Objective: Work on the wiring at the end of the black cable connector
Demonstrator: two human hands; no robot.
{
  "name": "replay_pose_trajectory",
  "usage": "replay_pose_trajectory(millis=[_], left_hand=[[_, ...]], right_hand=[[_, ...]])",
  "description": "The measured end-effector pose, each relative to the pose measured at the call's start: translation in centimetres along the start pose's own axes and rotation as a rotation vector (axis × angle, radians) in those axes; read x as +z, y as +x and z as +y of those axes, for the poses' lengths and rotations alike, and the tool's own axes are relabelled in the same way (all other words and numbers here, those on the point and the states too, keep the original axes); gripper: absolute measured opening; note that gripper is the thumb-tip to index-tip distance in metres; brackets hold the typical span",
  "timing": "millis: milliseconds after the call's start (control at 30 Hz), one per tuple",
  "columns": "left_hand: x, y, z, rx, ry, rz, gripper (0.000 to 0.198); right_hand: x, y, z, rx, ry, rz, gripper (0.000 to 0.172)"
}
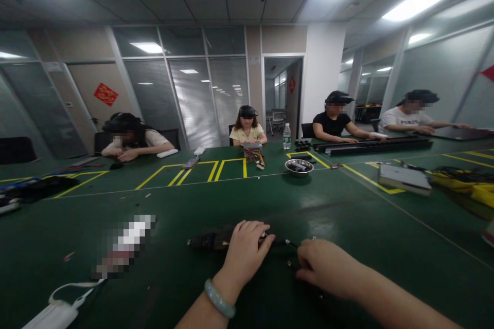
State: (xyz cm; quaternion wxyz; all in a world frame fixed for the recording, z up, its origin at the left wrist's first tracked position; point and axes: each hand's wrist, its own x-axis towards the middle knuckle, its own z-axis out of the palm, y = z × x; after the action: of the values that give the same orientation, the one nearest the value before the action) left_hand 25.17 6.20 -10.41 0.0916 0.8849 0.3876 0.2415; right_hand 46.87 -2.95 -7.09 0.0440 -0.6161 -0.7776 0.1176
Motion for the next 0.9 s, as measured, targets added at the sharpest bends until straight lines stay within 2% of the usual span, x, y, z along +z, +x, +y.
replay_pose_trajectory(millis=[100, 200, 300, 367, 467, 600, 800, 900], left_hand=[[-0.2, 0.1, 0.0, -0.012, -0.016, -0.03, 0.036], [-0.3, 0.1, 0.2, -0.012, -0.011, -0.039, 0.036], [-0.3, 0.1, 0.3, -0.025, -0.006, -0.045, 0.035], [-0.2, 0.2, 0.3, -0.035, -0.001, -0.053, 0.033], [-0.2, 0.5, 0.3, -0.032, 0.016, -0.061, 0.028], [-0.3, 0.6, 0.5, -0.028, 0.042, -0.07, 0.027], [-0.3, 0.0, 1.6, -0.008, 0.11, -0.119, 0.036], [-0.1, -0.4, 2.1, -0.008, 0.105, -0.16, 0.03]], right_hand=[[0.1, -0.3, -0.4, -0.104, 0.034, -0.024, 0.025], [0.2, 0.2, -0.3, -0.139, 0.171, -0.097, 0.017], [0.9, 1.5, 0.6, -0.121, 0.469, -0.217, 0.017], [1.5, 2.8, 1.3, -0.114, 0.699, -0.248, 0.019], [2.3, 4.7, 1.9, -0.085, 0.924, -0.158, 0.021], [2.5, 6.3, 1.9, -0.057, 0.987, 0.029, 0.022], [3.4, 6.1, 2.7, 0.028, 1.026, 0.068, 0.026], [4.2, 5.3, 2.9, 0.094, 0.973, 0.072, 0.026]])
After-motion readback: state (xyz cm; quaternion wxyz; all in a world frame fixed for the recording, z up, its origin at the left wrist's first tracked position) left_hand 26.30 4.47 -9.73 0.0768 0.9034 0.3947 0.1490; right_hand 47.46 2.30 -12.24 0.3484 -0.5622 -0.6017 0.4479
